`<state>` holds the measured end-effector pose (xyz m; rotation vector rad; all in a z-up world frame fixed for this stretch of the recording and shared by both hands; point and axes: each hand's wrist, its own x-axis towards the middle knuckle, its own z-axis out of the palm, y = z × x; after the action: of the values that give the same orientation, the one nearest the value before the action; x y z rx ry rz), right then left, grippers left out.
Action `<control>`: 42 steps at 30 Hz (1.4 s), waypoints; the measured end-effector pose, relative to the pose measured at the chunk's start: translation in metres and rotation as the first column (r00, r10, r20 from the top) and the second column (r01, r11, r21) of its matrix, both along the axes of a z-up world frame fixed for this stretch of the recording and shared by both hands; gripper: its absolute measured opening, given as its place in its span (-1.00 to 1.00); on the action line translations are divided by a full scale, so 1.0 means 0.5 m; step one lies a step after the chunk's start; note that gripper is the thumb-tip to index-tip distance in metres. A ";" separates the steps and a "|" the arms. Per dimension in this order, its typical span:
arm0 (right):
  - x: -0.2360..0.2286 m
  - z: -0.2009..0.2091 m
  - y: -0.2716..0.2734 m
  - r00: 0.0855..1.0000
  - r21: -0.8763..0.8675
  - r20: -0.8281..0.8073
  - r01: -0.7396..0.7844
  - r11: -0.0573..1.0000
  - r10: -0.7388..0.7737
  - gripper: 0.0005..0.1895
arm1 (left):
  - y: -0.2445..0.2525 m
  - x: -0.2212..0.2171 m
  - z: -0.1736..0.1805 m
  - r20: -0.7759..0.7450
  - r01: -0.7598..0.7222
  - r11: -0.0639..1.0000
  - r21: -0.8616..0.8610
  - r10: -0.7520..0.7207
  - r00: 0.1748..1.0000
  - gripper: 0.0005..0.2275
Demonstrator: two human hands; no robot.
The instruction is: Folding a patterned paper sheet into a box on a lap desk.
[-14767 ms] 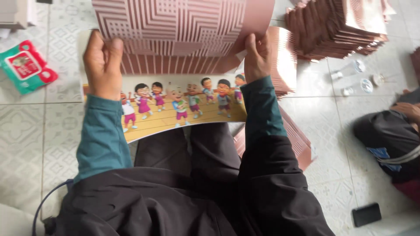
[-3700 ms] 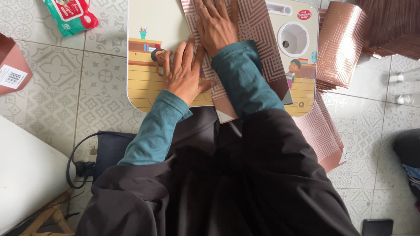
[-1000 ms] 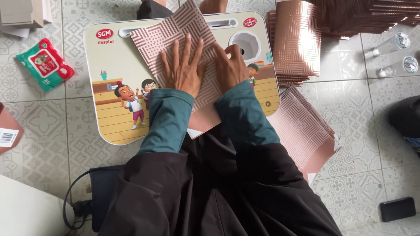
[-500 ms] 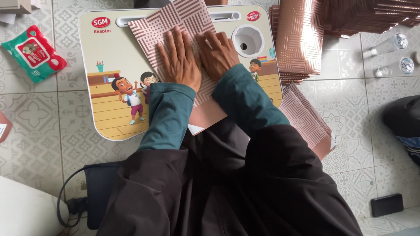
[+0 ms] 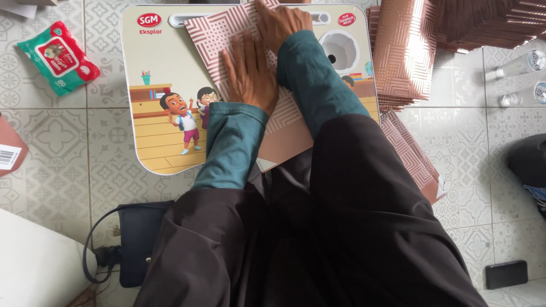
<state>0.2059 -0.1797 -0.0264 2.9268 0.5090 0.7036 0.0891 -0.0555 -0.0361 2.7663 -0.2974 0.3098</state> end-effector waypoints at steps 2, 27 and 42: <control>-0.025 -0.012 -0.006 0.999 0.099 0.049 0.008 0.995 -0.013 -0.60 | -0.003 0.000 -0.002 0.017 0.004 1.000 0.018 -0.004 1.000 -0.40; -0.629 0.124 -0.185 0.983 0.044 -0.118 -0.134 0.990 0.138 -0.49 | 0.005 0.000 0.025 0.056 0.030 0.999 -0.018 -0.029 0.998 -0.52; -0.622 0.079 -0.130 0.967 0.333 0.245 -0.151 0.931 0.069 -0.65 | 0.035 -0.088 0.060 -0.172 0.004 1.000 0.021 0.000 0.985 -0.47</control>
<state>-0.1053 -0.2446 0.0133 3.0888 0.5815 1.2520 0.0449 -0.0379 -0.0059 2.7907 -0.2609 0.0662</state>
